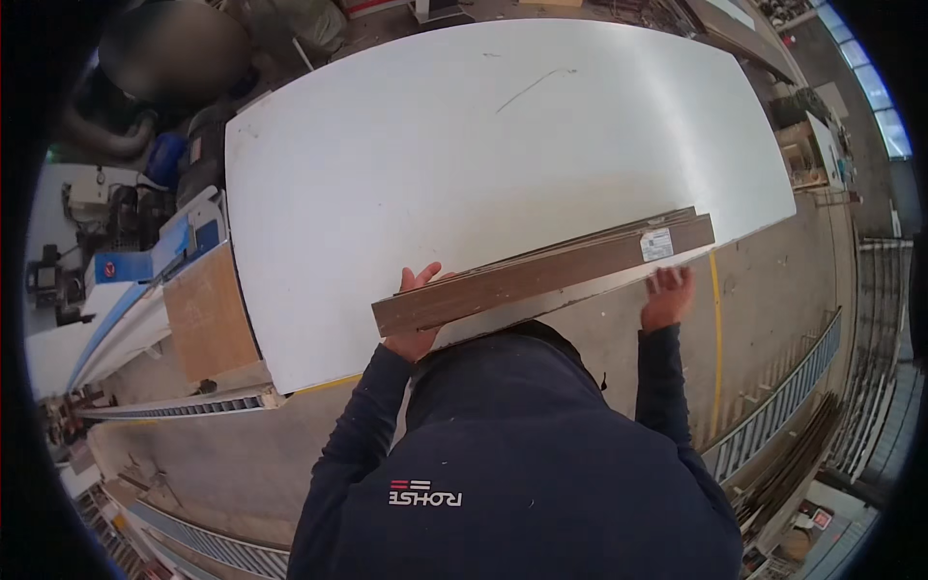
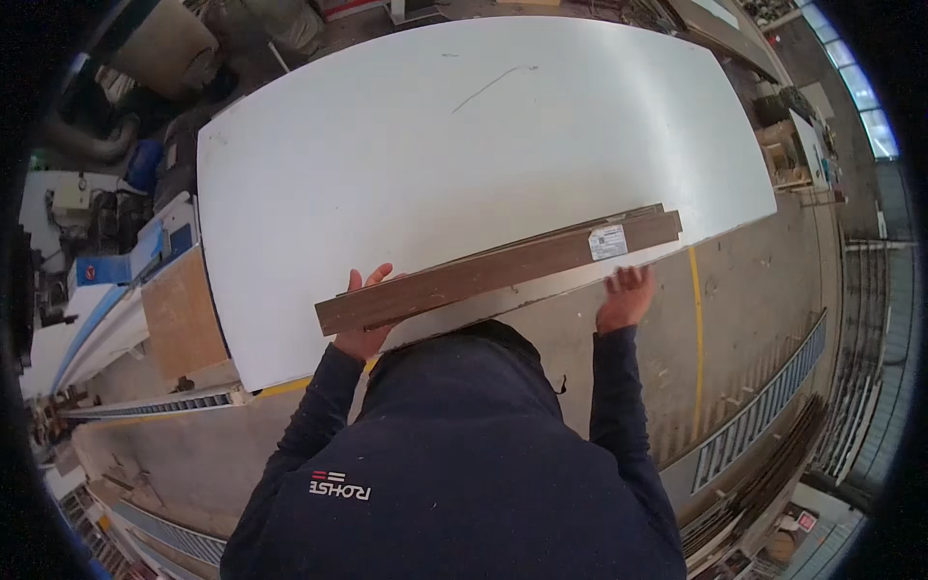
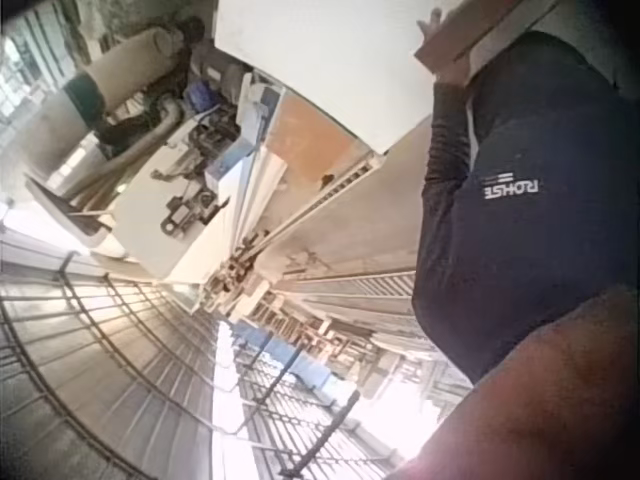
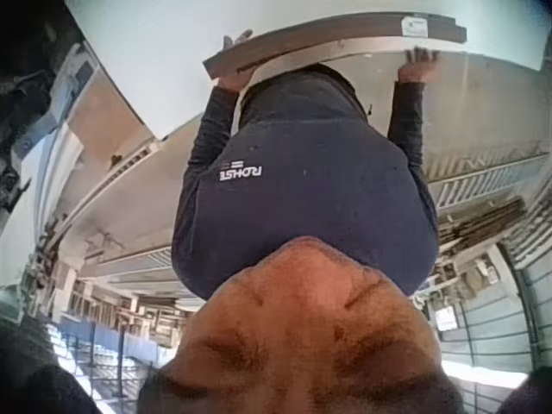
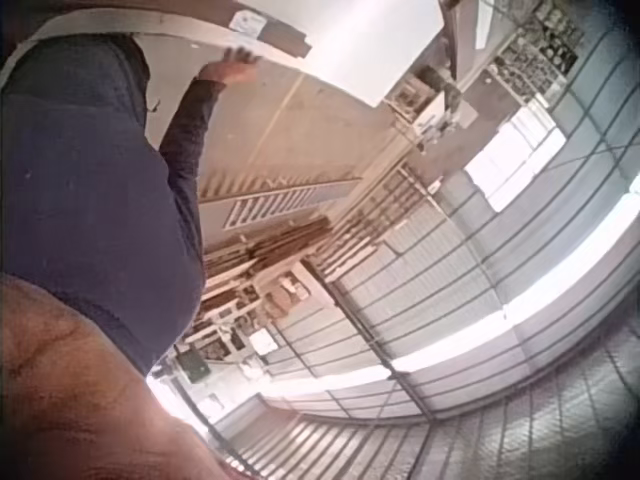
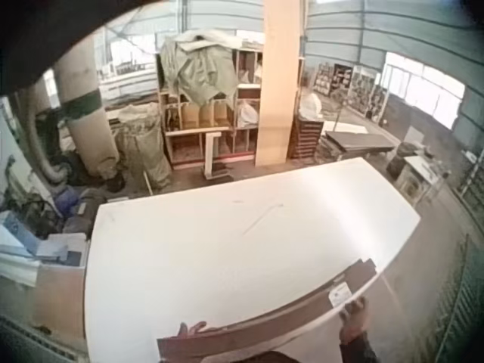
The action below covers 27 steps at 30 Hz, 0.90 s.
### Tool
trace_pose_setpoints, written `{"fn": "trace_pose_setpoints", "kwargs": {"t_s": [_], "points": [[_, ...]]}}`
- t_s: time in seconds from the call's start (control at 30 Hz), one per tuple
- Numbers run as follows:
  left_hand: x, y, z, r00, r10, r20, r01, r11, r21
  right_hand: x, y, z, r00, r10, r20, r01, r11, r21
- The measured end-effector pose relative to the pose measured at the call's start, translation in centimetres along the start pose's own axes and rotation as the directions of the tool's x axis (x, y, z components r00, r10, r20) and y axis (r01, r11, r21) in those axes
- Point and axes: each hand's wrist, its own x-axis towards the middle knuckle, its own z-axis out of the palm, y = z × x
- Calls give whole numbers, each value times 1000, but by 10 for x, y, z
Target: The person feeds wooden boards into an edge-banding machine one by one, retrieves them as they exit, and stacks them together on the workbench.
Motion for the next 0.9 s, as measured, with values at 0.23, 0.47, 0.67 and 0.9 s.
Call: {"fn": "trace_pose_setpoints", "kwargs": {"t_s": [0.23, 0.47, 0.67, 0.9], "points": [[-15, -50, -18, 973, 171, -156, -220, 894, -390, -24, -101, 77, 518, -644, 563, 855, 405, -323], [-70, -162, 21, 880, 397, -261, -372, 917, 142, 46, -88, 215, 181, 833, 522, 955, -22, -297], [-5, -207, 111, 936, 275, -220, -309, 941, -136, 79, 47, 225, -3, 1000, 4, 779, 5, -627], [41, -198, 152, 872, 395, -289, -487, 758, -433, 41, 92, 203, -248, 949, -197, 623, 0, -783]]}}
